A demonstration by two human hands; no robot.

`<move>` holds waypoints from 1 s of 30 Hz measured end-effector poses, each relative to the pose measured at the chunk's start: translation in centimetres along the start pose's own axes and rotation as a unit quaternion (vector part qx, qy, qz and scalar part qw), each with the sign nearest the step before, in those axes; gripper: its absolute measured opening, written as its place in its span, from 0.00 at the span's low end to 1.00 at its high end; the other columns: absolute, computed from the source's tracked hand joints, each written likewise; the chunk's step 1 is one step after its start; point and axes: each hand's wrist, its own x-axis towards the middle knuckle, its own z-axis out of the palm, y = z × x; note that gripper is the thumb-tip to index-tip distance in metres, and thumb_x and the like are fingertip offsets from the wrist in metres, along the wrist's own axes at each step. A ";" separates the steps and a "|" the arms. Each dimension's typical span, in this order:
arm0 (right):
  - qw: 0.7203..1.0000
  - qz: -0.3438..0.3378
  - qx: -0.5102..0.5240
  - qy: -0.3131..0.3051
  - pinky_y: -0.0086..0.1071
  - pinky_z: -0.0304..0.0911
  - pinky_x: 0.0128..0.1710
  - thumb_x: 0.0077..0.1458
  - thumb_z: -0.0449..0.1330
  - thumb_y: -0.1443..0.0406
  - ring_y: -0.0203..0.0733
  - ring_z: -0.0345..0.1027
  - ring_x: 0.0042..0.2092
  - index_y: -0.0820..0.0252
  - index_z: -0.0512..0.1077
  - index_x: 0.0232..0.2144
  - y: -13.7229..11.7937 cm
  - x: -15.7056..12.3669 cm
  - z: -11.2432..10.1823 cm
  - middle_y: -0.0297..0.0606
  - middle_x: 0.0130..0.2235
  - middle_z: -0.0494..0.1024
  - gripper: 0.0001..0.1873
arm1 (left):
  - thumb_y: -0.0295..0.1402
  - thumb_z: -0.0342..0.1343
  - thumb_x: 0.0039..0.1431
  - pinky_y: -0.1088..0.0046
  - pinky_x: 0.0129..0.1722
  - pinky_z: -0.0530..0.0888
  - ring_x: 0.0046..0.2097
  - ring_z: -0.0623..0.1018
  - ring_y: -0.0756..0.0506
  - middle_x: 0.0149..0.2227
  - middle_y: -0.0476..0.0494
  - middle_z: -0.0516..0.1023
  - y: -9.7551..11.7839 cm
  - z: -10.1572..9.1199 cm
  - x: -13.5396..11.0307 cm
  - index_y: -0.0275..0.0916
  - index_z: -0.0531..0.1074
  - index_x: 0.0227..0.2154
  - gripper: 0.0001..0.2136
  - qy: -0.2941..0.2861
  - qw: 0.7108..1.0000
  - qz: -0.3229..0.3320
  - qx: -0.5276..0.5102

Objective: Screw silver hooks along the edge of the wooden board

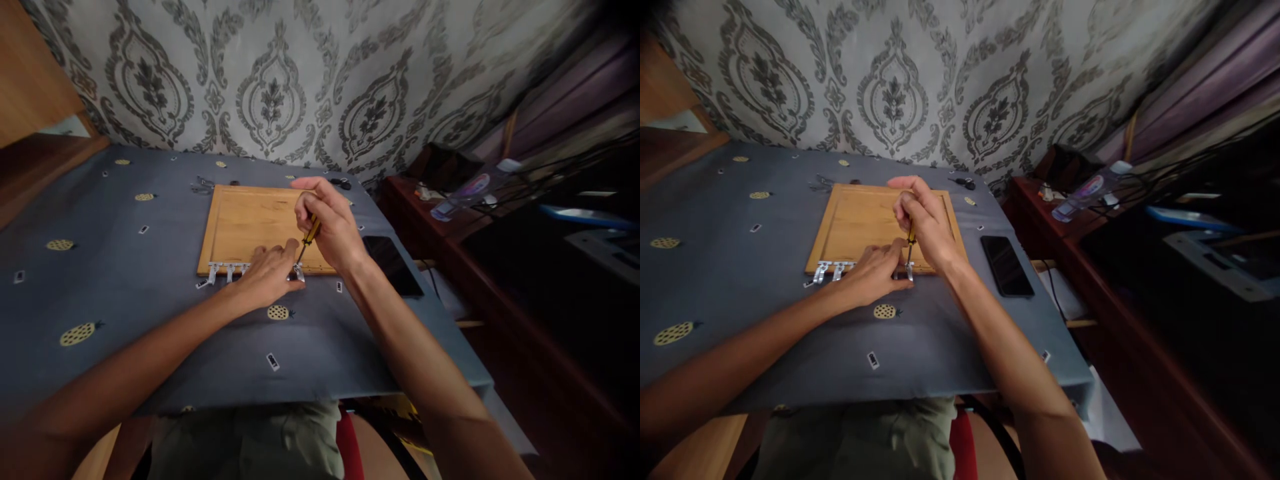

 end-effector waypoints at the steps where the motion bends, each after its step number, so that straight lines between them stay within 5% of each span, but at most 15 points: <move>1: 1.000 -0.007 -0.003 0.022 0.28 0.47 0.20 0.55 0.61 0.54 0.31 0.48 0.21 0.54 0.69 0.39 -0.1 -0.2 0.3 0.24 0.22 0.60 0.13 | 0.38 0.60 0.60 0.56 0.47 0.69 0.47 0.78 0.35 0.43 0.35 0.79 0.0 0.0 0.0 0.36 0.58 0.54 0.24 -0.002 1.000 -0.002 -0.001; 5: 0.999 -0.011 0.007 0.046 0.28 0.40 0.17 0.58 0.59 0.47 0.29 0.39 0.18 0.53 0.66 0.32 -0.5 -0.6 0.5 0.20 0.17 0.48 0.18 | 0.38 0.61 0.60 0.57 0.47 0.69 0.47 0.78 0.35 0.42 0.36 0.79 0.0 0.0 -0.1 0.36 0.58 0.54 0.25 -0.002 1.000 -0.001 -0.001; 9: 0.984 0.065 0.035 -0.160 0.27 0.36 0.16 0.55 0.61 0.42 0.27 0.35 0.16 0.56 0.68 0.29 -1.1 -0.1 -0.5 0.18 0.14 0.47 0.24 | 0.37 0.62 0.60 0.58 0.47 0.69 0.48 0.78 0.34 0.45 0.33 0.79 0.2 0.1 -0.1 0.34 0.58 0.56 0.27 0.001 1.000 -0.005 0.013; 11: 0.981 0.056 0.061 -0.176 0.26 0.35 0.16 0.55 0.62 0.44 0.26 0.36 0.15 0.56 0.69 0.29 -1.0 0.2 -0.8 0.17 0.14 0.48 0.23 | 0.37 0.62 0.60 0.57 0.47 0.69 0.48 0.78 0.34 0.45 0.33 0.79 0.3 0.1 0.0 0.32 0.57 0.57 0.28 -0.001 1.000 -0.005 0.010; 18: 1.000 0.010 0.021 0.016 0.26 0.54 0.21 0.55 0.64 0.46 0.28 0.56 0.22 0.56 0.67 0.30 0.3 0.3 -0.4 0.25 0.22 0.62 0.21 | 0.37 0.61 0.59 0.57 0.47 0.69 0.48 0.78 0.34 0.43 0.34 0.79 0.2 0.0 -0.1 0.34 0.59 0.54 0.25 0.005 1.000 -0.001 0.005; 23: 0.996 -0.007 0.042 0.074 0.25 0.46 0.18 0.55 0.65 0.49 0.27 0.47 0.20 0.55 0.67 0.32 0.2 0.1 -0.8 0.22 0.21 0.57 0.19 | 0.37 0.62 0.59 0.57 0.49 0.69 0.48 0.78 0.35 0.43 0.35 0.79 0.2 0.0 -0.1 0.35 0.59 0.53 0.24 0.006 1.000 -0.001 0.003; 30: 0.982 0.039 0.093 -0.156 0.24 0.37 0.14 0.59 0.62 0.49 0.25 0.35 0.15 0.59 0.71 0.27 -1.0 -0.2 -1.3 0.18 0.12 0.49 0.20 | 0.37 0.63 0.60 0.58 0.48 0.69 0.47 0.78 0.36 0.43 0.36 0.78 0.0 0.1 -0.1 0.34 0.57 0.54 0.26 0.002 1.000 0.004 0.003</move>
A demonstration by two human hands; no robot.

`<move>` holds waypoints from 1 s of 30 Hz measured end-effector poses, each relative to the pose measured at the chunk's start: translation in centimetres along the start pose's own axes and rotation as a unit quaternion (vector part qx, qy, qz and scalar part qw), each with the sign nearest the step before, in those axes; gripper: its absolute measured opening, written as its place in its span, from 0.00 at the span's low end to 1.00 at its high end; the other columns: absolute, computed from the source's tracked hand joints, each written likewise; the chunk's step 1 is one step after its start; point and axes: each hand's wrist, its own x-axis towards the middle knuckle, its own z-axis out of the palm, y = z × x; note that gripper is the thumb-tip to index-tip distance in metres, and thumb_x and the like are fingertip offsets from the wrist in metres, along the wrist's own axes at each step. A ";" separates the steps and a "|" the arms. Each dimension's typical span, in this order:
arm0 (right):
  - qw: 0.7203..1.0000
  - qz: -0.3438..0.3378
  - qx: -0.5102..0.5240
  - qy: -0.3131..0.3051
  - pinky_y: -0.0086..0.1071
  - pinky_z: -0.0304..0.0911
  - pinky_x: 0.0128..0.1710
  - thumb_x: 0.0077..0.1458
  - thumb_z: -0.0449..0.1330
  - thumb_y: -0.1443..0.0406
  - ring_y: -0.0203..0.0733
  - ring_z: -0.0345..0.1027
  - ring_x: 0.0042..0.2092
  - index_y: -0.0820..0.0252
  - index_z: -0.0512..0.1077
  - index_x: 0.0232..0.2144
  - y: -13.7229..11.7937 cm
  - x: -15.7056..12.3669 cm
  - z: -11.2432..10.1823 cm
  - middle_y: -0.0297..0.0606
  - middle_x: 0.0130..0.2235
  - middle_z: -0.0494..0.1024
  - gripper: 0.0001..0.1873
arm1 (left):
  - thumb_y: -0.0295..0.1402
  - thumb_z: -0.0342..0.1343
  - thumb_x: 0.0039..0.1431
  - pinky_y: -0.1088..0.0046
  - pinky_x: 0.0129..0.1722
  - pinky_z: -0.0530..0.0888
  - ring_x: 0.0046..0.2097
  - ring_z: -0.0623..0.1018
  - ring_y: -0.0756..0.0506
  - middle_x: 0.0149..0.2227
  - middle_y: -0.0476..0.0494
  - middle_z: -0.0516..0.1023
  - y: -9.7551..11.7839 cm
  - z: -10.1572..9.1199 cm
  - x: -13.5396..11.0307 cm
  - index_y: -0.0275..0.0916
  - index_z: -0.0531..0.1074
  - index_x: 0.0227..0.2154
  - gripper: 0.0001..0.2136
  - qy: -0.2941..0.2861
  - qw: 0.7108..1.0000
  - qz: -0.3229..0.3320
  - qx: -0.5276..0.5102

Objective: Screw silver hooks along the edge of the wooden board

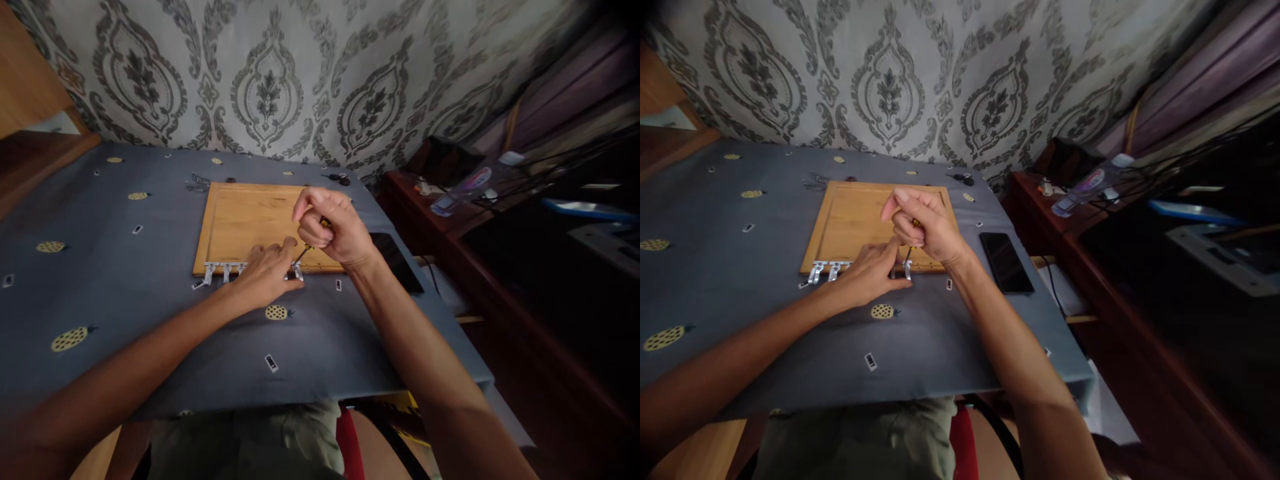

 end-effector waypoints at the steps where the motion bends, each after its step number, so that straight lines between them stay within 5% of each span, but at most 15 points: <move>1: 1.000 -0.003 0.005 -0.007 0.24 0.37 0.14 0.58 0.62 0.50 0.25 0.36 0.14 0.60 0.72 0.27 0.0 0.0 0.0 0.18 0.12 0.50 0.20 | 0.37 0.63 0.60 0.57 0.49 0.69 0.47 0.78 0.36 0.44 0.36 0.78 0.0 0.0 0.0 0.34 0.57 0.55 0.27 0.001 1.000 0.001 0.002; 9: 0.994 -0.031 -0.034 0.094 0.25 0.40 0.14 0.56 0.62 0.44 0.26 0.40 0.14 0.58 0.70 0.23 1.0 0.0 1.0 0.20 0.12 0.53 0.25 | 0.37 0.63 0.60 0.55 0.49 0.70 0.49 0.78 0.33 0.44 0.33 0.79 0.3 -0.1 -0.1 0.32 0.59 0.54 0.26 0.007 1.000 -0.004 0.014; 16: 0.920 -0.097 -0.100 0.367 0.28 0.43 0.15 0.59 0.49 0.37 0.29 0.41 0.16 0.55 0.66 0.24 2.1 0.7 2.5 0.22 0.16 0.49 0.31 | 0.37 0.62 0.61 0.55 0.50 0.69 0.49 0.78 0.34 0.43 0.33 0.79 0.2 -0.3 -0.1 0.31 0.59 0.55 0.25 0.000 1.000 -0.005 -0.002; 24: 0.945 -0.059 -0.118 0.298 0.29 0.54 0.22 0.57 0.52 0.36 0.31 0.53 0.22 0.56 0.66 0.22 1.3 -0.6 1.9 0.27 0.21 0.58 0.32 | 0.37 0.62 0.61 0.56 0.51 0.68 0.49 0.78 0.35 0.44 0.34 0.79 0.3 -0.5 -0.1 0.32 0.59 0.56 0.26 -0.013 1.000 -0.011 -0.004; 30: 0.956 -0.093 -0.084 0.264 0.29 0.59 0.27 0.59 0.59 0.44 0.32 0.57 0.26 0.56 0.72 0.27 1.8 -1.6 1.2 0.29 0.25 0.61 0.24 | 0.37 0.62 0.61 0.56 0.52 0.69 0.51 0.78 0.35 0.44 0.34 0.79 0.3 -0.4 -0.2 0.32 0.59 0.55 0.25 -0.011 1.000 -0.009 -0.002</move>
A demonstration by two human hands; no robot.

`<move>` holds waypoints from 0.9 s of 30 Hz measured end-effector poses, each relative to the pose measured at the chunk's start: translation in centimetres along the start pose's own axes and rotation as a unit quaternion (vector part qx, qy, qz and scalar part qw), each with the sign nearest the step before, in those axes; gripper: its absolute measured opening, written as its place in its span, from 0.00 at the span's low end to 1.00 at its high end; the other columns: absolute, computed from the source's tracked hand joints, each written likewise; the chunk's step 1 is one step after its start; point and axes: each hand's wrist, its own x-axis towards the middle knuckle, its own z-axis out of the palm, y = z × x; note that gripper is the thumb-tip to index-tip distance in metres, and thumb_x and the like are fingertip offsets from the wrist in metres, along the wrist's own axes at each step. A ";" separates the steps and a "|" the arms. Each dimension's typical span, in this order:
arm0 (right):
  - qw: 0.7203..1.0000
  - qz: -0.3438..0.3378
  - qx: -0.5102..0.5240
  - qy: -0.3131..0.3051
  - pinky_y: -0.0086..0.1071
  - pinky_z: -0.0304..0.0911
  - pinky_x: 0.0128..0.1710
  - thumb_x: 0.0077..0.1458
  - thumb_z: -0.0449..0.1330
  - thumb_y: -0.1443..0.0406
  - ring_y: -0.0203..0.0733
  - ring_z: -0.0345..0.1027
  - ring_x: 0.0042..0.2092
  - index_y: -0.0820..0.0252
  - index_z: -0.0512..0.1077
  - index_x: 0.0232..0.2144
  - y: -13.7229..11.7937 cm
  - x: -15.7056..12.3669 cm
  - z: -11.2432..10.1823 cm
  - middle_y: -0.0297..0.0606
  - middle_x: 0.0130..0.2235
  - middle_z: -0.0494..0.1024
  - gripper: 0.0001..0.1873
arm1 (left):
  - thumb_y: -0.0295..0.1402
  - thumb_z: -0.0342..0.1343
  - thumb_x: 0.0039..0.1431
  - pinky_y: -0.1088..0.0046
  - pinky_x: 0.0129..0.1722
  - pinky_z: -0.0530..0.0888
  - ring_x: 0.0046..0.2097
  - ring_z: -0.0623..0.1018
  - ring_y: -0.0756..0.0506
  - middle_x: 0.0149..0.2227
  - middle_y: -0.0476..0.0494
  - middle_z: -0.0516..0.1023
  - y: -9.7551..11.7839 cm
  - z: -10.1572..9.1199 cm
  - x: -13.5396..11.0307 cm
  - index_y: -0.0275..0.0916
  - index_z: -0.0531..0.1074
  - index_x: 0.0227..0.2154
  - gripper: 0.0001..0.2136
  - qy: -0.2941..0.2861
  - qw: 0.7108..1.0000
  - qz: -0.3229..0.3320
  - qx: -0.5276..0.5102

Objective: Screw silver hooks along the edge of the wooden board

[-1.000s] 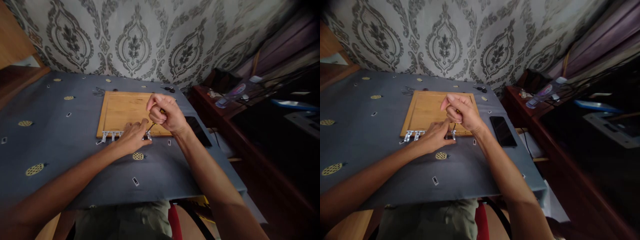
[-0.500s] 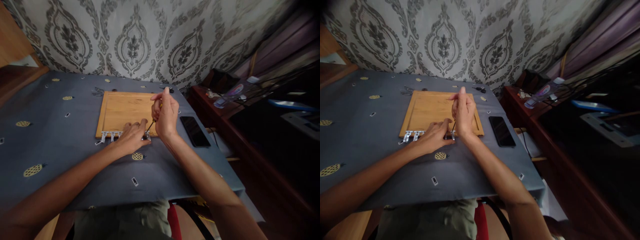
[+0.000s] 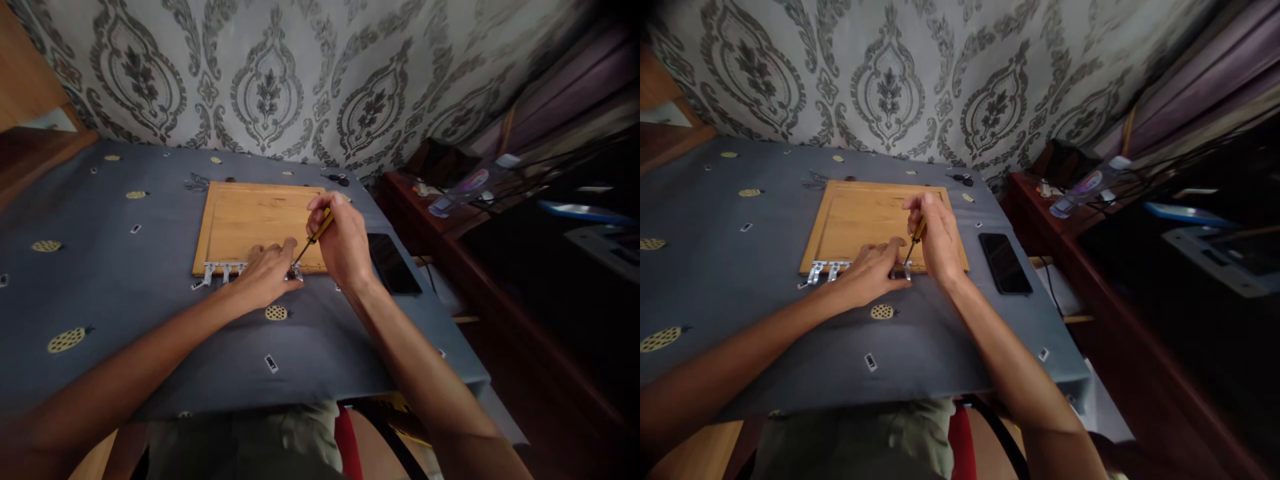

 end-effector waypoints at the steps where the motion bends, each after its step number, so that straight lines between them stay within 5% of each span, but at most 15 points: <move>1: 1.000 -0.003 0.002 -0.012 0.30 0.59 0.28 0.60 0.59 0.46 0.33 0.58 0.27 0.56 0.74 0.29 0.1 -0.1 -0.2 0.29 0.25 0.62 0.21 | 0.38 0.62 0.61 0.57 0.52 0.69 0.51 0.78 0.35 0.44 0.34 0.79 0.0 0.0 0.0 0.32 0.59 0.55 0.26 0.001 1.000 0.002 0.001; 10: 0.970 -0.025 -0.179 -0.161 0.38 0.66 0.54 0.65 0.57 0.51 0.38 0.75 0.46 0.52 0.78 0.47 -1.8 -0.1 -4.0 0.36 0.41 0.82 0.17 | 0.38 0.62 0.60 0.56 0.51 0.69 0.50 0.78 0.35 0.45 0.34 0.79 -0.2 0.3 0.0 0.33 0.57 0.56 0.27 0.016 1.000 0.007 0.009; 13: 0.970 -0.009 -0.183 -0.161 0.32 0.71 0.40 0.63 0.60 0.52 0.37 0.77 0.40 0.54 0.79 0.46 -2.1 -0.2 -4.0 0.37 0.40 0.84 0.18 | 0.37 0.62 0.61 0.56 0.50 0.69 0.49 0.78 0.35 0.45 0.34 0.78 -0.2 0.2 0.0 0.33 0.58 0.55 0.26 0.012 1.000 0.001 0.008; 17: 0.983 -0.020 -0.169 -0.070 0.25 0.65 0.21 0.59 0.63 0.53 0.35 0.77 0.33 0.57 0.80 0.42 -1.7 -0.9 -2.5 0.38 0.38 0.83 0.16 | 0.36 0.60 0.61 0.57 0.47 0.69 0.47 0.78 0.35 0.43 0.35 0.78 0.0 0.0 0.0 0.33 0.59 0.55 0.24 0.009 1.000 0.003 0.000; 20: 0.982 -0.032 -0.182 -0.042 0.25 0.66 0.21 0.59 0.63 0.53 0.35 0.76 0.32 0.57 0.79 0.39 -1.5 -1.5 -1.9 0.37 0.35 0.82 0.15 | 0.37 0.61 0.60 0.57 0.48 0.68 0.48 0.77 0.35 0.43 0.34 0.78 0.1 -0.2 -0.1 0.33 0.60 0.54 0.24 -0.001 1.000 -0.002 -0.003; 27: 0.968 -0.001 -0.168 -0.186 0.29 0.74 0.33 0.63 0.61 0.56 0.37 0.77 0.42 0.55 0.74 0.50 -2.2 -1.4 -4.0 0.39 0.43 0.82 0.17 | 0.37 0.62 0.60 0.56 0.50 0.68 0.50 0.77 0.34 0.45 0.35 0.79 0.0 0.0 0.0 0.35 0.58 0.56 0.26 0.004 1.000 0.002 -0.008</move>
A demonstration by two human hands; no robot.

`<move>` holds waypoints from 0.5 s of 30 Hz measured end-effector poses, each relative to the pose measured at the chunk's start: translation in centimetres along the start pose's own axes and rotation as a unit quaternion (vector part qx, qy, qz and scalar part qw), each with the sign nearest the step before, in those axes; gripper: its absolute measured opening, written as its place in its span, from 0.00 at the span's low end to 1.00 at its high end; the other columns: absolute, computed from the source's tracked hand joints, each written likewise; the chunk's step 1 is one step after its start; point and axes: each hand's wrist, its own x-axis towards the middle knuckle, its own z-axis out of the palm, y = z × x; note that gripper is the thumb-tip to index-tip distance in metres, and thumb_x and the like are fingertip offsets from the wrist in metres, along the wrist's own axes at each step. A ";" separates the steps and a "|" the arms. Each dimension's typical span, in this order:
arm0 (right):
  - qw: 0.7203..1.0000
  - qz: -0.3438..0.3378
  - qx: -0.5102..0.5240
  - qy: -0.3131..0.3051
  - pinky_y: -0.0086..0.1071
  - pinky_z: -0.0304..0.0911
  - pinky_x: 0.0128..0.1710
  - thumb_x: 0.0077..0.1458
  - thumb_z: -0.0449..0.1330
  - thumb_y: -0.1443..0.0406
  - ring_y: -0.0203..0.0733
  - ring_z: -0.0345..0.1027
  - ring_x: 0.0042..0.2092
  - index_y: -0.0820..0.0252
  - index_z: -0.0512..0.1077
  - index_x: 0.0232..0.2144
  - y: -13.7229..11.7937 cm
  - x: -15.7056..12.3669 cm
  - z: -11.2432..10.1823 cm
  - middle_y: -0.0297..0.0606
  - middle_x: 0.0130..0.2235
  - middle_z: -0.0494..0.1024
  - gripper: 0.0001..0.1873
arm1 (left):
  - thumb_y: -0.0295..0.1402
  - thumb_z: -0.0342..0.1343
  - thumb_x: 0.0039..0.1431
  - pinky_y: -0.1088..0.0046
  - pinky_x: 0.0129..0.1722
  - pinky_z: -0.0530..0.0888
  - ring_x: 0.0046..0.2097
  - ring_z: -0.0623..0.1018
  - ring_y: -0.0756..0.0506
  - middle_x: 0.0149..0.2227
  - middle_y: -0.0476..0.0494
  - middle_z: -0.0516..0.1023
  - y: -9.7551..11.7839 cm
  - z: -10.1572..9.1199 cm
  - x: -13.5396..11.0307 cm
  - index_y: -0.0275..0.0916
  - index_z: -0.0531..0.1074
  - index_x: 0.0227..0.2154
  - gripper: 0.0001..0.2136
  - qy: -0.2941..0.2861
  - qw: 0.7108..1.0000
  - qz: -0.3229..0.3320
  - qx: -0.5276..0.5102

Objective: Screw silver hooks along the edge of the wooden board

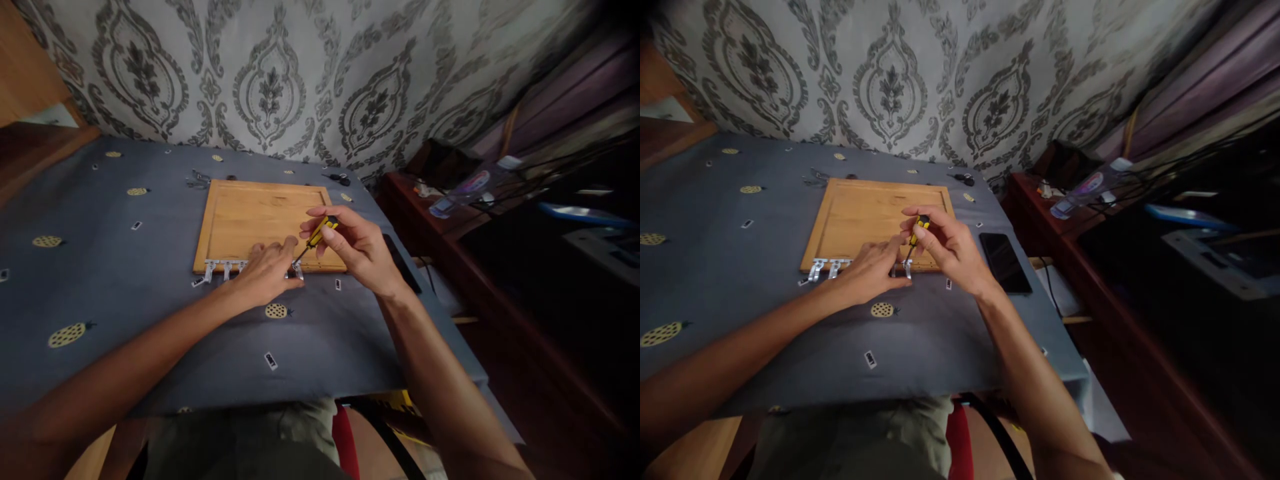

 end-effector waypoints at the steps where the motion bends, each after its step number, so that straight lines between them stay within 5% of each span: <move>1: 1.000 0.005 0.009 -0.006 0.29 0.74 0.33 0.62 0.62 0.56 0.38 0.78 0.42 0.56 0.74 0.50 0.1 0.0 -0.3 0.39 0.43 0.82 0.17 | 0.37 0.62 0.60 0.56 0.50 0.68 0.50 0.77 0.34 0.45 0.35 0.79 0.0 0.0 0.0 0.35 0.58 0.56 0.26 0.002 1.000 0.001 0.001; 9: 0.983 -0.008 -0.042 0.177 0.26 0.64 0.21 0.48 0.72 0.54 0.33 0.72 0.27 0.58 0.75 0.29 1.3 0.8 0.8 0.33 0.29 0.80 0.15 | 0.37 0.62 0.61 0.56 0.51 0.69 0.51 0.77 0.34 0.45 0.35 0.78 0.1 0.0 -0.1 0.34 0.58 0.56 0.26 0.000 1.000 -0.002 0.000; 15: 0.991 -0.004 0.042 0.130 0.26 0.68 0.23 0.53 0.69 0.53 0.34 0.74 0.29 0.56 0.68 0.30 1.5 0.6 1.1 0.32 0.29 0.79 0.17 | 0.37 0.60 0.61 0.56 0.50 0.69 0.49 0.77 0.35 0.44 0.35 0.78 -0.1 0.1 0.0 0.34 0.59 0.55 0.24 -0.004 1.000 -0.001 0.000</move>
